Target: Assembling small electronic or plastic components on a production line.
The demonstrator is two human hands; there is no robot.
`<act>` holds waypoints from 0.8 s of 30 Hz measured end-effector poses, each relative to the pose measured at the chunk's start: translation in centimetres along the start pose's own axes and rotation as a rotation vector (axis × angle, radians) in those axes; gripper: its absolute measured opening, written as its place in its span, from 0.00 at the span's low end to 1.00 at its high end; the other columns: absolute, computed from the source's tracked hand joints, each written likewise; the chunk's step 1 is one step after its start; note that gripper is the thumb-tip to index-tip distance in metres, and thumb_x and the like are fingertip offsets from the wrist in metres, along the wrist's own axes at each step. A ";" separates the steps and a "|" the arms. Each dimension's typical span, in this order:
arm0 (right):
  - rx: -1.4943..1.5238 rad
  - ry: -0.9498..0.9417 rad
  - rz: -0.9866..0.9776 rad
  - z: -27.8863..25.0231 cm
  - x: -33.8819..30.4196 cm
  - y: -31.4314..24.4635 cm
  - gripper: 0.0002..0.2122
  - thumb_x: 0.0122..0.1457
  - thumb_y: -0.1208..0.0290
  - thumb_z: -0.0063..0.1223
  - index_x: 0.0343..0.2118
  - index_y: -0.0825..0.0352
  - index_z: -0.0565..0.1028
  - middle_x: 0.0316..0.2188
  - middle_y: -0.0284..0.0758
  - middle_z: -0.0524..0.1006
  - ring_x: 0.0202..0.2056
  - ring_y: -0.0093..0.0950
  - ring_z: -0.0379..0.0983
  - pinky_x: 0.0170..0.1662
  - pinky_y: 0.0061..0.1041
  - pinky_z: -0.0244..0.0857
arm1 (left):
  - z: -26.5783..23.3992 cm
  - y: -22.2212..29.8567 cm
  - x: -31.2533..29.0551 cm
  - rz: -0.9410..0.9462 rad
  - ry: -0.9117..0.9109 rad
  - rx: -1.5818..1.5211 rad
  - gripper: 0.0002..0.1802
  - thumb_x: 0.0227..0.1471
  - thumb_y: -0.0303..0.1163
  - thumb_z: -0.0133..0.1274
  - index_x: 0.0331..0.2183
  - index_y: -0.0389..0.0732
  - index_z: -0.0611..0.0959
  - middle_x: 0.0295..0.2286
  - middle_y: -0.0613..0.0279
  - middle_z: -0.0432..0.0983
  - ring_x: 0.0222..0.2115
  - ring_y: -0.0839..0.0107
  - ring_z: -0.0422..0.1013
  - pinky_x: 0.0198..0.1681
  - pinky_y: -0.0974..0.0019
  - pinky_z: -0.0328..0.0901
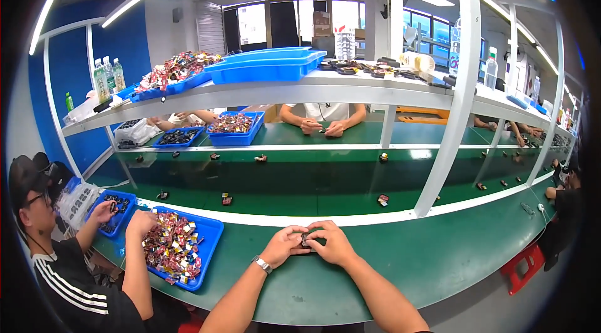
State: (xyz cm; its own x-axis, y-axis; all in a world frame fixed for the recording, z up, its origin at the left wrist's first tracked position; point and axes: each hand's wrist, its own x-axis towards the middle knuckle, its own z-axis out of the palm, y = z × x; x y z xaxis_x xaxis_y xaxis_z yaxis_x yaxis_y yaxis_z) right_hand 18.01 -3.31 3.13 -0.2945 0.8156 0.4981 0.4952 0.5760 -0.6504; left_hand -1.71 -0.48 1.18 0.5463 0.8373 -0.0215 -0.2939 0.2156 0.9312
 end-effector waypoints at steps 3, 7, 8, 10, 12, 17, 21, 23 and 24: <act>-0.027 0.020 0.009 0.4 -0.1 0.0 0.05 0.53 0.71 0.58 0.32 0.62 0.81 0.46 0.32 0.74 0.52 0.33 0.66 0.54 0.31 0.63 | 0.1 0.0 0.0 0.001 -0.003 -0.004 0.14 0.60 0.27 0.46 0.48 0.37 0.71 0.42 0.56 0.73 0.44 0.65 0.73 0.51 0.56 0.70; -0.014 0.031 0.000 0.7 -0.1 -0.1 0.06 0.53 0.71 0.58 0.33 0.62 0.82 0.45 0.32 0.74 0.51 0.34 0.67 0.54 0.31 0.63 | 0.1 0.2 -0.1 0.008 -0.001 -0.013 0.14 0.60 0.27 0.47 0.48 0.38 0.70 0.42 0.57 0.72 0.44 0.65 0.73 0.51 0.56 0.70; -0.014 0.031 0.000 0.7 -0.1 -0.1 0.06 0.53 0.71 0.58 0.33 0.62 0.82 0.45 0.32 0.74 0.51 0.34 0.67 0.54 0.31 0.63 | 0.0 0.1 -0.1 0.008 -0.001 -0.013 0.14 0.60 0.27 0.47 0.48 0.38 0.70 0.42 0.57 0.72 0.44 0.65 0.73 0.51 0.56 0.70; -0.005 0.039 -0.017 0.7 -0.1 0.0 0.06 0.53 0.71 0.58 0.34 0.62 0.82 0.46 0.32 0.74 0.51 0.34 0.67 0.54 0.31 0.63 | -0.1 0.0 0.0 0.011 -0.018 -0.025 0.15 0.59 0.28 0.48 0.48 0.38 0.70 0.42 0.57 0.72 0.44 0.65 0.72 0.51 0.56 0.70; -0.003 0.053 -0.001 1.0 -0.2 -0.1 0.06 0.53 0.72 0.58 0.34 0.62 0.82 0.46 0.32 0.74 0.51 0.34 0.67 0.54 0.32 0.63 | -0.3 -0.1 0.1 0.014 -0.012 -0.030 0.15 0.59 0.28 0.48 0.48 0.38 0.70 0.42 0.57 0.72 0.44 0.65 0.72 0.51 0.56 0.70; 0.000 0.066 0.028 1.4 -0.2 -0.2 0.06 0.52 0.72 0.58 0.34 0.62 0.82 0.46 0.32 0.74 0.51 0.35 0.67 0.54 0.32 0.63 | -0.1 -0.2 -0.2 0.043 0.007 -0.016 0.15 0.59 0.29 0.49 0.47 0.38 0.71 0.42 0.57 0.72 0.44 0.66 0.72 0.51 0.57 0.70; 0.009 0.095 0.023 1.3 -0.3 -0.6 0.06 0.52 0.72 0.58 0.34 0.62 0.81 0.46 0.32 0.74 0.50 0.36 0.67 0.53 0.33 0.64 | -0.2 -0.4 0.1 0.050 -0.010 -0.029 0.14 0.59 0.30 0.50 0.47 0.39 0.71 0.42 0.56 0.73 0.45 0.66 0.72 0.51 0.58 0.70; 0.015 0.125 0.039 1.6 -0.2 -0.7 0.07 0.52 0.73 0.58 0.34 0.62 0.81 0.46 0.32 0.74 0.51 0.36 0.67 0.53 0.33 0.64 | -0.3 -0.4 0.1 0.051 -0.013 -0.035 0.14 0.59 0.30 0.50 0.47 0.39 0.71 0.42 0.56 0.73 0.45 0.66 0.72 0.50 0.58 0.71; 0.033 0.145 0.009 1.9 -0.1 -0.7 0.07 0.51 0.73 0.58 0.34 0.62 0.81 0.47 0.33 0.74 0.51 0.36 0.67 0.53 0.33 0.64 | -0.5 -0.6 0.3 0.073 -0.015 -0.035 0.14 0.60 0.29 0.49 0.47 0.38 0.71 0.43 0.55 0.73 0.45 0.66 0.72 0.51 0.59 0.70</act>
State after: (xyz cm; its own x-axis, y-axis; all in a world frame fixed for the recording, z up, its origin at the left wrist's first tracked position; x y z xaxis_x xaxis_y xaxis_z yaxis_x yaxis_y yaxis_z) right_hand 16.19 -3.66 2.44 -0.1677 0.8055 0.5684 0.4698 0.5722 -0.6722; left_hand -1.75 -0.13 0.44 0.5340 0.8440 0.0512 -0.3601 0.1722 0.9169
